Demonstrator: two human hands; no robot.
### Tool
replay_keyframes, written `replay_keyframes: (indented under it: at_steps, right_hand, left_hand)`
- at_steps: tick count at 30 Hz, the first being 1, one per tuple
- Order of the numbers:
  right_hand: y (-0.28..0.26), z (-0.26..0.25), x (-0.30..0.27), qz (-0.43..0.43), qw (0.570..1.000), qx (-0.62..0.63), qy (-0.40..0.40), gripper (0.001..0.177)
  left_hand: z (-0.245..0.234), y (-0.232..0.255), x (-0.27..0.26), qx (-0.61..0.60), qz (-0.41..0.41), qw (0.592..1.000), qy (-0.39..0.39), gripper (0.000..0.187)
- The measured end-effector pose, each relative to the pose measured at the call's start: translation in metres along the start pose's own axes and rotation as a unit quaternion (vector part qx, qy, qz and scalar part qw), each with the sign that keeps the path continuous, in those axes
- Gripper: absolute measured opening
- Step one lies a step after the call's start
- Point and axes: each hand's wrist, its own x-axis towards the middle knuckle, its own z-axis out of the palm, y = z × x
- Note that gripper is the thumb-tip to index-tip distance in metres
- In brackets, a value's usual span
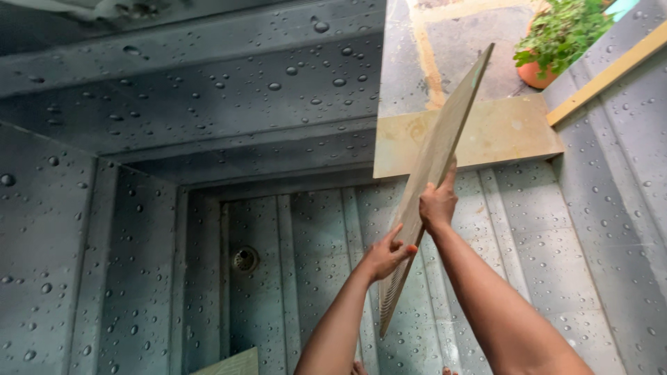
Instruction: The person picks up a tile by hand from a collection of items outdoors, carries it into a bathroom, and fits it into a rectangular opening above the toilet.
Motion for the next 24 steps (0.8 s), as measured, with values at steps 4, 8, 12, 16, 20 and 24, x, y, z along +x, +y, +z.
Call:
replay_keyframes:
  at_steps: [4, 8, 12, 16, 20, 24]
  right_hand:
    - [0.008, 0.008, 0.006, -0.061, 0.998, 0.018, 0.024, 0.087]
    - [0.002, 0.015, 0.007, -0.052, 0.998, 0.036, 0.018, 0.089]
    - [-0.01, 0.018, 0.005, -0.071, 0.996, 0.039, 0.027, 0.09]
    - [-0.014, 0.015, 0.001, -0.096, 0.992, 0.075, 0.033, 0.09]
    - [-0.014, 0.009, 0.001, -0.048, 0.997, 0.059, 0.021, 0.088]
    - [0.002, 0.007, 0.005, -0.08, 0.994, 0.075, 0.03, 0.088]
  left_hand:
    - [0.012, -0.065, -0.021, -0.018, 0.022, 0.995, 0.101, 0.067]
    - [0.015, -0.11, -0.061, 0.225, 0.098, 0.966, 0.078, 0.101]
    - [0.022, -0.1, -0.089, 0.235, 0.047, 0.971, -0.023, 0.115]
    - [0.042, -0.11, -0.089, 0.143, 0.132, 0.981, 0.02, 0.116]
    - [0.072, -0.145, -0.078, 0.096, 0.151, 0.982, 0.067, 0.097]
    - [0.092, -0.157, -0.073, 0.081, 0.165, 0.981, 0.066, 0.109]
